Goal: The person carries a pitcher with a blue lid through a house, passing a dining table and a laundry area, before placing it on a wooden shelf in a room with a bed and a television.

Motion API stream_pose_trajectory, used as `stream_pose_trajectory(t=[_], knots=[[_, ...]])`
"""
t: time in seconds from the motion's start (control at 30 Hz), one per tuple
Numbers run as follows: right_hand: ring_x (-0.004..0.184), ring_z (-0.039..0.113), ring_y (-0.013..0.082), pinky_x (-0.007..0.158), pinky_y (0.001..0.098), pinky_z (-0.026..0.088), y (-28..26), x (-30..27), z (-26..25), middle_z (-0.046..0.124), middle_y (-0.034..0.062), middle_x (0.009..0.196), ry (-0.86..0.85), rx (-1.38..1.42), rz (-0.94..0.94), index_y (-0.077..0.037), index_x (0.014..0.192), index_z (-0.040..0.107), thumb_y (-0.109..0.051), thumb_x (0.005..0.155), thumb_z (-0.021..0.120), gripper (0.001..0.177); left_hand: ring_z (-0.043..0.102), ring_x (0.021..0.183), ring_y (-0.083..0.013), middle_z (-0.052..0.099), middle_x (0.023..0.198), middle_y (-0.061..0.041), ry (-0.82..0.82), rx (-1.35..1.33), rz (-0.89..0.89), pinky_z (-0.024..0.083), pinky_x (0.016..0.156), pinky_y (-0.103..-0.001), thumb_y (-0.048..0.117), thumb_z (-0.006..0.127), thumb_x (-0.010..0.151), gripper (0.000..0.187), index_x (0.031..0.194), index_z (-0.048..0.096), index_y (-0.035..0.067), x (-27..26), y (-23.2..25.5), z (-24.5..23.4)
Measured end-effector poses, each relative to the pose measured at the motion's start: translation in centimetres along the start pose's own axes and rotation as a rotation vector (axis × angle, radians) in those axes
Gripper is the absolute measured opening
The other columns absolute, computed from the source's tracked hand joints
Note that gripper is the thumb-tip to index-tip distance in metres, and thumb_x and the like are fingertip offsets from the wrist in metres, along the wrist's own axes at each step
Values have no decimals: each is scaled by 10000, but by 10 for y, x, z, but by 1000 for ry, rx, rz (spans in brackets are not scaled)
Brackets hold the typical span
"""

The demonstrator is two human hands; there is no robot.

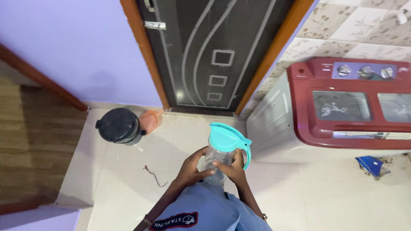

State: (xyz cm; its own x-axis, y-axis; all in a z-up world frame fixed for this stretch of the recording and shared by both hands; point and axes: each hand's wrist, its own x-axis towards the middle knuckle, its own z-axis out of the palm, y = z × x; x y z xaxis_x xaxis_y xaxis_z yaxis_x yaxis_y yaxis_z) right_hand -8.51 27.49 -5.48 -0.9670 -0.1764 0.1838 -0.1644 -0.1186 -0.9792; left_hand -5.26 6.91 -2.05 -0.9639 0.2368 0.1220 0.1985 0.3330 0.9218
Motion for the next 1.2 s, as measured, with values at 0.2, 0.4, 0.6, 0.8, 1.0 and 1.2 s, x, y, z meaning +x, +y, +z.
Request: stream_pose_trajectory(t=[0.2,0.4,0.6,0.8,1.0,1.2], knots=[[1107,739,287,944,396,598,-12,-13,-111,751,207,1190,189,-242,194,60,1291,605,-225,691,928,738,637,1285,-273,688,1323,-163,-178,-137,171,462,1094,-389,254,867,778,800,1450,505,12,83,6,75],[1236,625,286,1035,410,508,-62,-50,-249,628,185,1303,614,-445,37,49,1392,455,-209,632,946,940,651,1284,-244,702,1340,-137,-269,-312,347,479,1101,-373,221,751,888,651,1452,500,12,202,40,201],[1261,580,271,1058,406,488,-71,-102,-340,586,172,1324,1031,-397,-67,18,1388,410,-103,641,940,925,435,1481,-321,483,1545,-204,-371,-597,626,313,1232,-452,429,639,968,735,1511,421,-15,279,97,325],[1242,571,272,1060,403,456,-69,-177,-381,578,173,1311,1480,-385,-241,-6,1372,417,-39,697,879,819,244,1586,-359,301,1658,-243,-356,-658,670,134,1313,-490,620,490,1015,909,1590,244,-40,282,137,415],[1208,553,242,1027,392,469,-58,-230,-449,564,154,1287,1901,-134,-331,-4,1347,338,-48,780,837,756,189,1606,-365,223,1687,-265,-321,-638,608,104,1327,-503,686,390,1026,973,1604,173,-67,280,150,520],[1194,611,277,1010,419,523,-91,-318,-547,605,170,1266,2010,-484,54,14,1311,460,-141,730,926,761,181,1631,-363,202,1708,-258,-161,-640,648,98,1363,-507,690,311,1059,934,1611,156,-48,292,199,648]])
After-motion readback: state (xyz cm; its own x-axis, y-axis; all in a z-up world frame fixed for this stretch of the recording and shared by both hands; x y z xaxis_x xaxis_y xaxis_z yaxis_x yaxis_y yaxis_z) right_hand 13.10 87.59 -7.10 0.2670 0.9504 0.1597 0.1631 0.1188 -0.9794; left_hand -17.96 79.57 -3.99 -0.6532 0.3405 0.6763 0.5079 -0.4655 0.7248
